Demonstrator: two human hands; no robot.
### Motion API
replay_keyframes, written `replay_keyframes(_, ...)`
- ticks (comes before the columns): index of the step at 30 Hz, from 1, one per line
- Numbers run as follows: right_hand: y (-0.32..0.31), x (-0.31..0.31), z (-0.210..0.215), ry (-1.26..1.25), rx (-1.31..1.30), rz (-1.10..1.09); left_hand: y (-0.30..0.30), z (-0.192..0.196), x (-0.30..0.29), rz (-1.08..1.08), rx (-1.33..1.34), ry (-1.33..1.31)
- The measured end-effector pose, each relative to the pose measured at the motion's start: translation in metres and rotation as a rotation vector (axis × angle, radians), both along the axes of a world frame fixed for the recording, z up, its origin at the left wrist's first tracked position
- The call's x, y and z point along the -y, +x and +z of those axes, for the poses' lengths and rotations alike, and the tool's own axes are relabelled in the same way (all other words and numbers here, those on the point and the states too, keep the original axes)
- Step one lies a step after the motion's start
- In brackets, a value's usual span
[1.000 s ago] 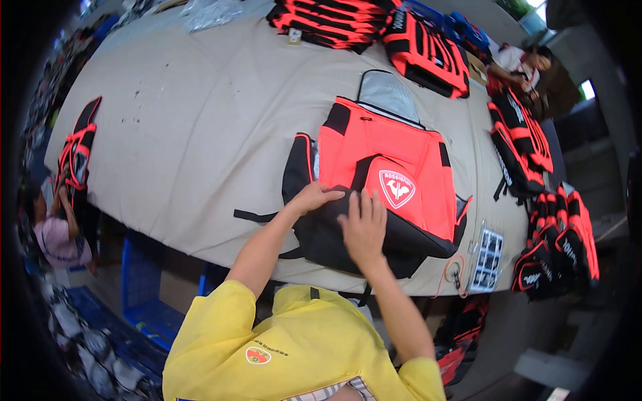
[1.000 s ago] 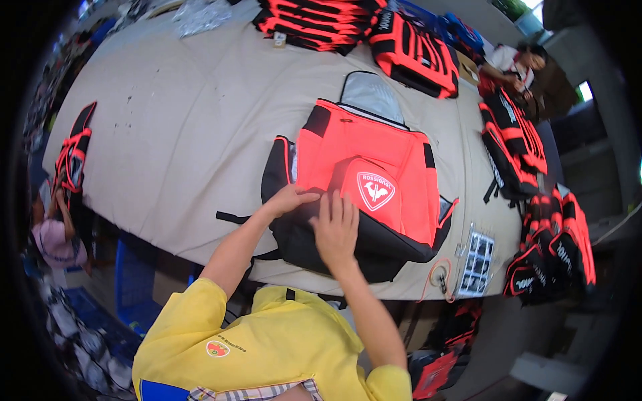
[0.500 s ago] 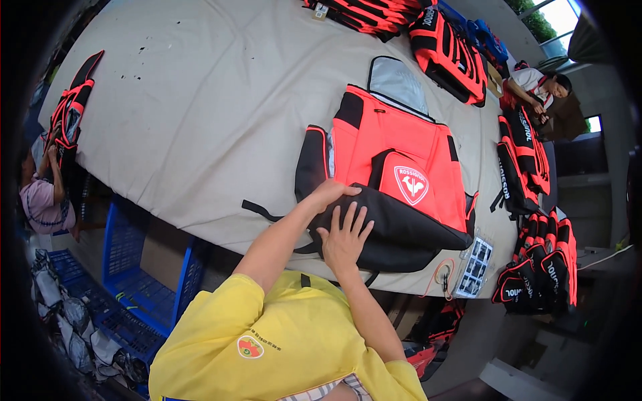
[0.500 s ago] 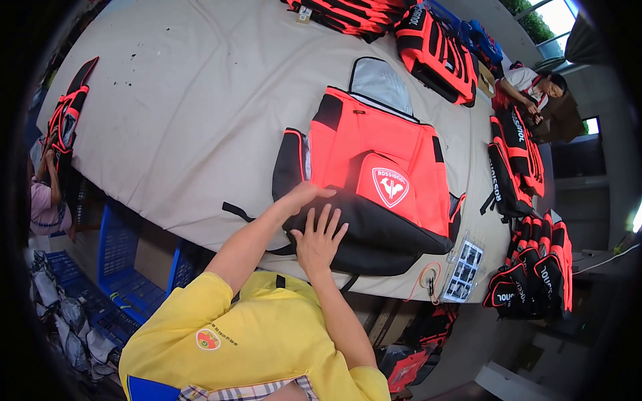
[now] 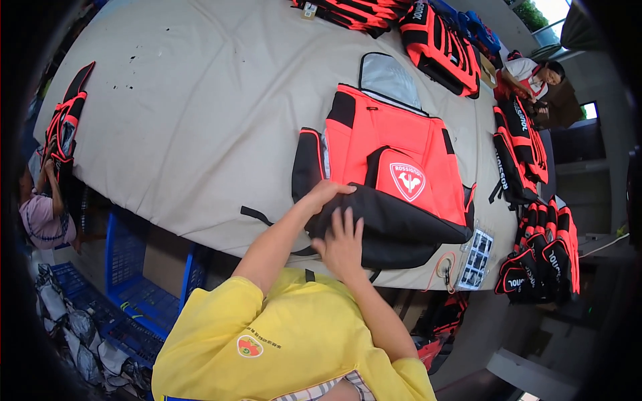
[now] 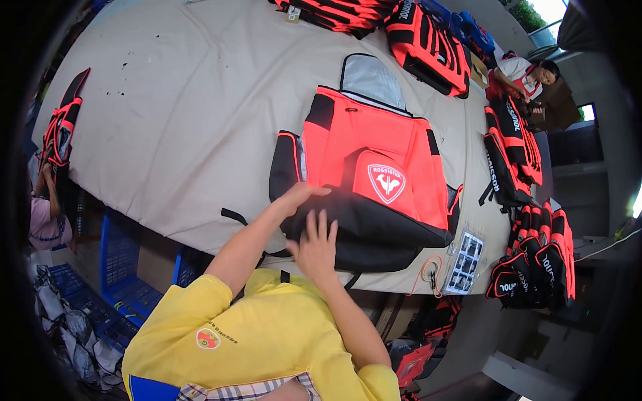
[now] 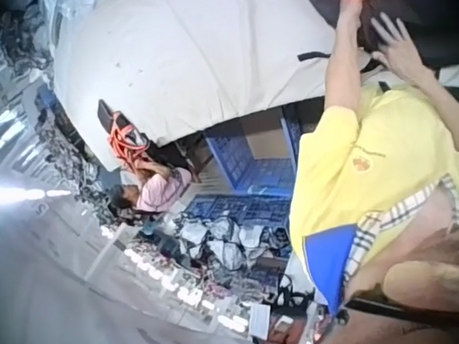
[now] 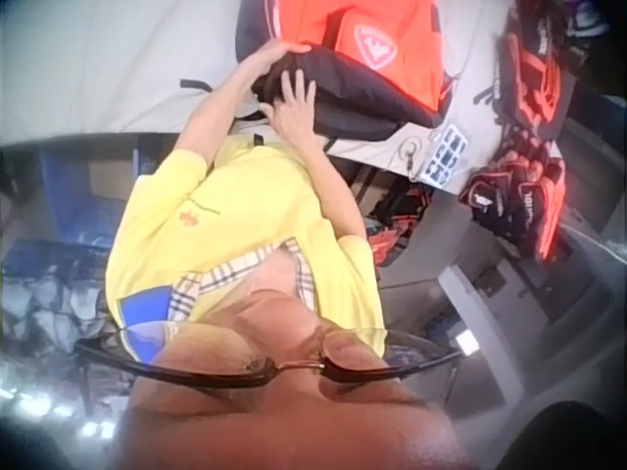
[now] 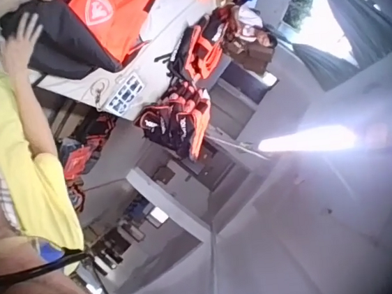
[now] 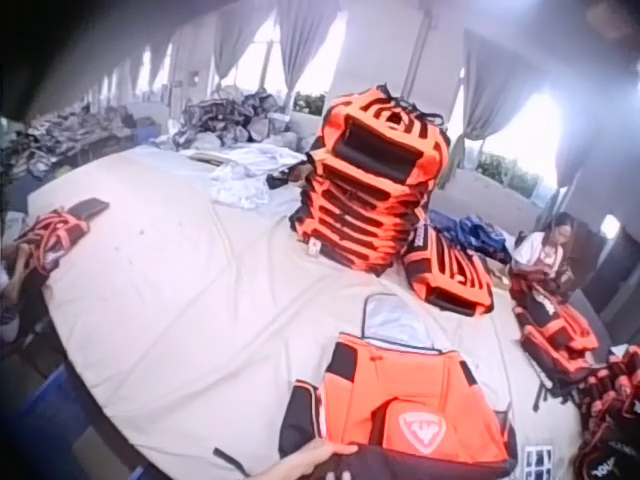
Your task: The person is inspecting and sorting red and black Rossignol backpacks on a large table in a manufacturing facility.
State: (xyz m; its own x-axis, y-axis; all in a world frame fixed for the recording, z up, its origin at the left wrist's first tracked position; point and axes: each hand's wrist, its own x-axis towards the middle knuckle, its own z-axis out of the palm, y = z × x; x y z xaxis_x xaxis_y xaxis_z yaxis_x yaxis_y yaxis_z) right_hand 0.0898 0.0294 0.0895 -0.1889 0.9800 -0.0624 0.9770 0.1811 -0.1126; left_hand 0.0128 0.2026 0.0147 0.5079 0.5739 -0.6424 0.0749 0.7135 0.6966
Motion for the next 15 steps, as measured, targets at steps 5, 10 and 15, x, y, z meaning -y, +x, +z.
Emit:
replay_keyframes(5,0.042,0.074,0.019,-0.734,-0.586,-0.386,0.004,0.003,0.001,0.051,0.086,-0.048)
replay_keyframes(10,0.096,0.106,0.038,-0.044,-0.433,-0.53,0.014,-0.009,-0.001,0.072,0.239,-0.162)
replay_keyframes(15,0.159,0.14,0.069,0.142,-0.422,-0.748,-0.004,0.02,0.002,0.025,0.134,-0.161)
